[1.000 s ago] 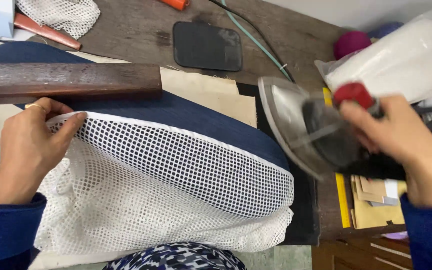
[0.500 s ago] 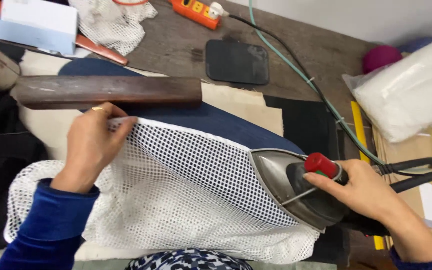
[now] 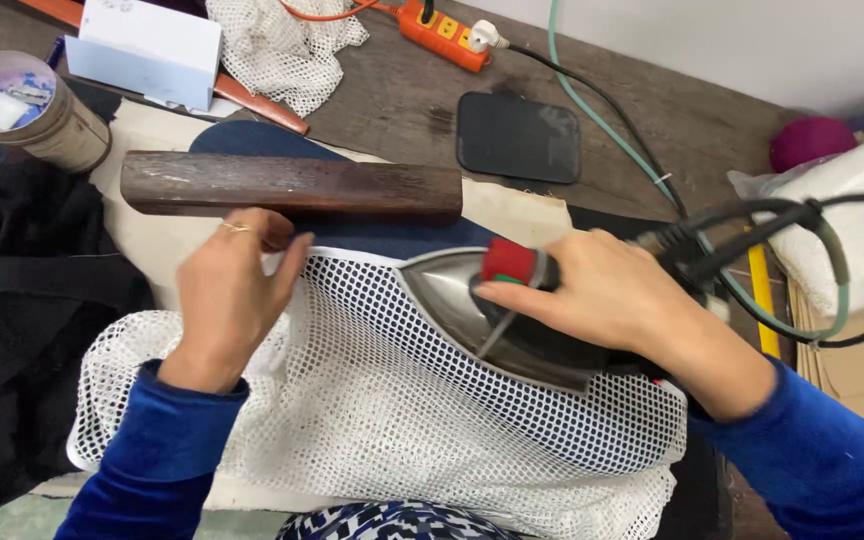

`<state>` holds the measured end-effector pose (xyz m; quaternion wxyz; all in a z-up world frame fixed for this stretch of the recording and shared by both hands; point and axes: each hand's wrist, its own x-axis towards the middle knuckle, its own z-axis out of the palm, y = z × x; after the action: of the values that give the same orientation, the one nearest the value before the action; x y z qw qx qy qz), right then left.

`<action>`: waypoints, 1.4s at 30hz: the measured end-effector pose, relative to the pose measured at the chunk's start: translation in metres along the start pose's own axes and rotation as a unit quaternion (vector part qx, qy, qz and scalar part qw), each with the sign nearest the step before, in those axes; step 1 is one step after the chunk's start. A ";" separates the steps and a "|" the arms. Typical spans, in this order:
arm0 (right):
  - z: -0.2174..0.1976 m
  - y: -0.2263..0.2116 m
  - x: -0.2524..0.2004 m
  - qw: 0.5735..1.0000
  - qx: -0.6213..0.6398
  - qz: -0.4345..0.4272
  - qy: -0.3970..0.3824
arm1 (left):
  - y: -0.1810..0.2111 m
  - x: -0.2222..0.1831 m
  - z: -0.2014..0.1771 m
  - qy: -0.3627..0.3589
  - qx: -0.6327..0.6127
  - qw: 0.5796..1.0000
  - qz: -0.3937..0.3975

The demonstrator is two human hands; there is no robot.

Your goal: Ironing and pressing seams on a white mesh garment using a steam iron and a tailor's clapper on a sleeve board.

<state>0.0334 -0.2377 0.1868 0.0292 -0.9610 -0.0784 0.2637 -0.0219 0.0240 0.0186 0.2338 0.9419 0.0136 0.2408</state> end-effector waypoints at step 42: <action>0.027 0.084 0.017 0.995 0.101 -0.005 -0.007 | -0.034 0.085 -0.011 -0.205 0.009 0.973 0.102</action>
<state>0.0449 -0.3176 0.1469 0.1269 -0.9509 -0.0566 0.2764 0.0510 0.0711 0.0498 0.1971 0.9698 -0.1281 0.0648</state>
